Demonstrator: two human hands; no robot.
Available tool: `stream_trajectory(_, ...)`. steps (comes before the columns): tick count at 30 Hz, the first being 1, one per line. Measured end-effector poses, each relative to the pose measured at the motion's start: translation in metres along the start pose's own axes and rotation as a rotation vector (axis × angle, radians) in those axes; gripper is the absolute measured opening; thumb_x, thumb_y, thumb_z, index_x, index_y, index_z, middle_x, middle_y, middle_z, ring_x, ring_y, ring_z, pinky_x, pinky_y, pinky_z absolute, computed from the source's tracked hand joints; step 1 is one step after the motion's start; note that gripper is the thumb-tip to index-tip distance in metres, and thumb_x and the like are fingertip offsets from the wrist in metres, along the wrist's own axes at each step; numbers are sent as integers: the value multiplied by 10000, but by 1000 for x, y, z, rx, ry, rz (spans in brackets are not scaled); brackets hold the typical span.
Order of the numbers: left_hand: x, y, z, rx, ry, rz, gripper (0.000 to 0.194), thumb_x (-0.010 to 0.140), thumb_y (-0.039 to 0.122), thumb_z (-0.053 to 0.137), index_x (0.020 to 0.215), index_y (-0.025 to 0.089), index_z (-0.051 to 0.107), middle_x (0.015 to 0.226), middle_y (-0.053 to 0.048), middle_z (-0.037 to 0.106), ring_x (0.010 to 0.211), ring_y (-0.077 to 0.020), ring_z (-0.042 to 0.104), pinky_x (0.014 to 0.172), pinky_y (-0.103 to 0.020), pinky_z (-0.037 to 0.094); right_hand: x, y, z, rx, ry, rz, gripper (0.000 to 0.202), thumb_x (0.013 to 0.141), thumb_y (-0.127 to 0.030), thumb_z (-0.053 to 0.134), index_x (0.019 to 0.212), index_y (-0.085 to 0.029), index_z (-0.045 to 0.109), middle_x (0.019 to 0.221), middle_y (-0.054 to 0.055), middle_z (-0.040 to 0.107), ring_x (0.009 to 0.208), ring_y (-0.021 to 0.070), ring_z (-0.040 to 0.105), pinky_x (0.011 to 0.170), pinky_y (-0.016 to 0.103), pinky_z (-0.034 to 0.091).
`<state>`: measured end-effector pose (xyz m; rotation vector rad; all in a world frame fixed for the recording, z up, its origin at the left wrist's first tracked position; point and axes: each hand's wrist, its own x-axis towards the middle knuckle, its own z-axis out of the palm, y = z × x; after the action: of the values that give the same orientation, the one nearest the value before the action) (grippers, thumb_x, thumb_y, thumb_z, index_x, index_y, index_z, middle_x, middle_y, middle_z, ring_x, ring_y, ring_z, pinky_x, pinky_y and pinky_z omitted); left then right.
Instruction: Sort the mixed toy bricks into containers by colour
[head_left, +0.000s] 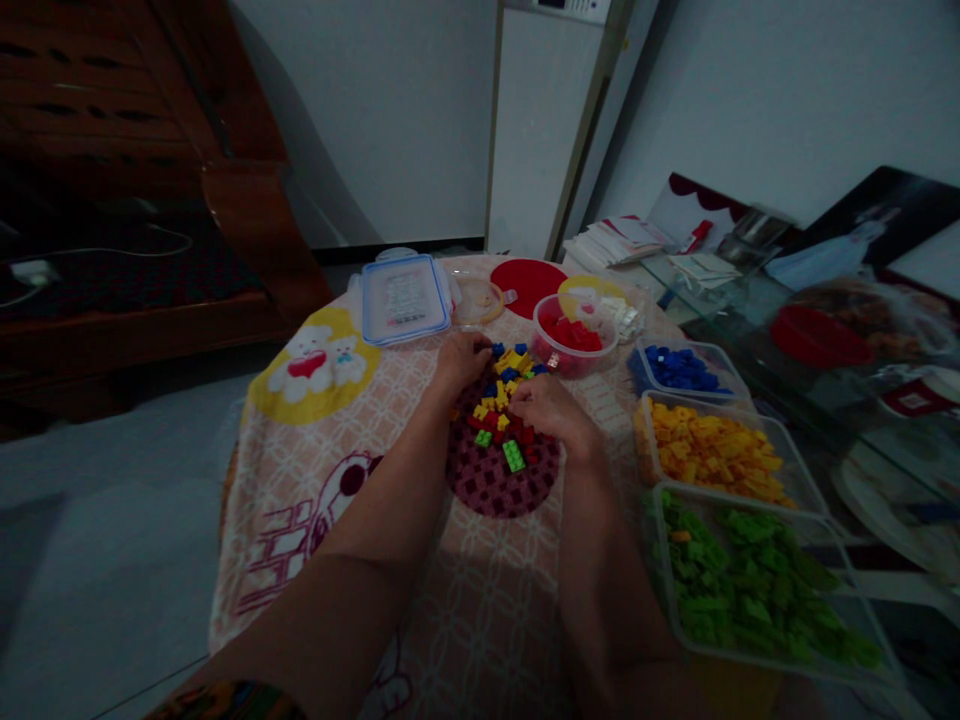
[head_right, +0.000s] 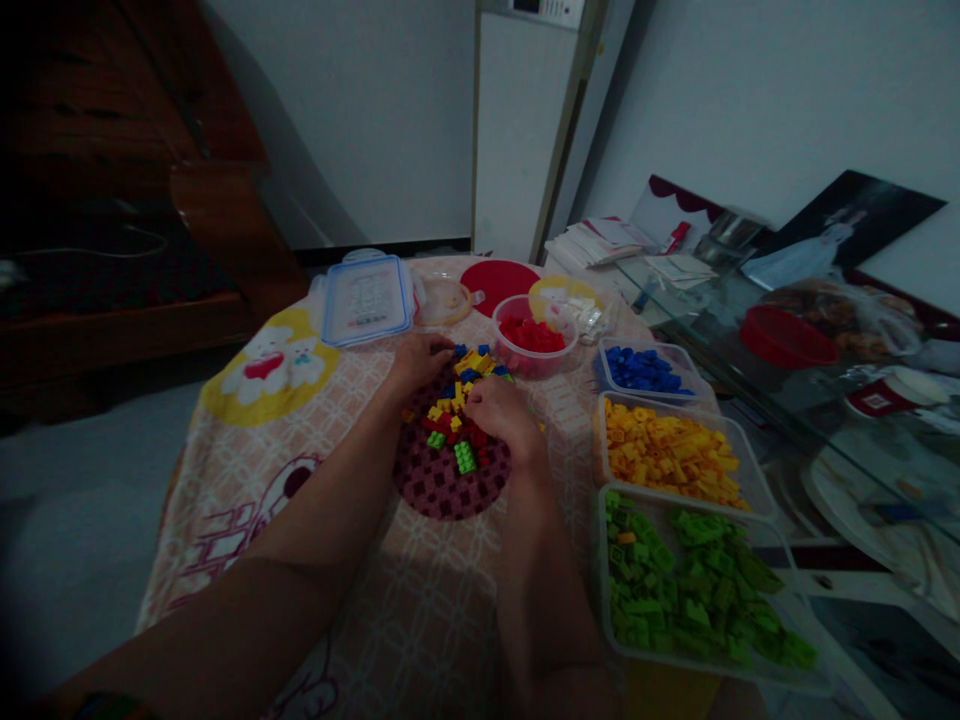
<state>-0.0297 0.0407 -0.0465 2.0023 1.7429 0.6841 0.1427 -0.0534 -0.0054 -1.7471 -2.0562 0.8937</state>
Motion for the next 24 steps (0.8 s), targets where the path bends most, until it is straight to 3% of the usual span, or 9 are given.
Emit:
stream_trajectory(3,0,0,0,8,-2,-1,315,905,244,612,1149,217,808,1148,-75,802,1054,-240,717,1007,-342,531,-2,9,-3,323,-10,86,188,875,-205,622,692,-181,662,498,-41,598,407,86,520,423,174,362)
stream_trajectory(6,1,0,1,5,-7,1,318,904,237,610,1150,202,807,1137,-80,802,1033,-233,719,995,-330,531,-3,14,-7,555,38,102,149,859,-265,649,741,-175,657,514,-38,625,382,81,536,375,155,373)
stream_trajectory(10,1,2,1,9,-5,-1,317,904,240,616,1155,200,806,1127,-80,803,1008,-230,720,983,-330,533,-1,16,-12,776,183,80,168,794,-331,708,797,-169,664,555,-21,664,413,101,589,386,165,437)
stream_trajectory(15,-1,3,-1,31,-9,-13,313,912,245,612,1152,205,808,1131,-84,803,1028,-243,715,985,-344,533,6,27,-19,1006,595,-12,292,733,-382,775,904,-168,674,668,7,718,549,142,687,524,239,584)
stream_trajectory(19,-1,2,0,19,-8,-6,316,911,239,603,1150,219,808,1102,-71,807,1000,-226,714,975,-326,534,12,36,-23,1114,871,-81,383,717,-356,788,1031,-171,668,876,50,771,770,183,761,699,316,656)
stream_trajectory(21,0,2,1,17,-7,-1,319,910,242,603,1152,213,809,1101,-79,806,994,-231,714,977,-333,532,13,39,-25,1130,925,-101,452,724,-348,783,1121,-166,668,1003,81,776,901,205,770,777,348,663)
stream_trajectory(24,1,1,1,20,-12,2,318,911,250,604,1151,209,808,1104,-82,805,992,-232,712,979,-340,531,13,40,-25,1109,905,-92,538,746,-364,780,1231,-161,666,1105,110,766,1006,228,759,840,381,661)
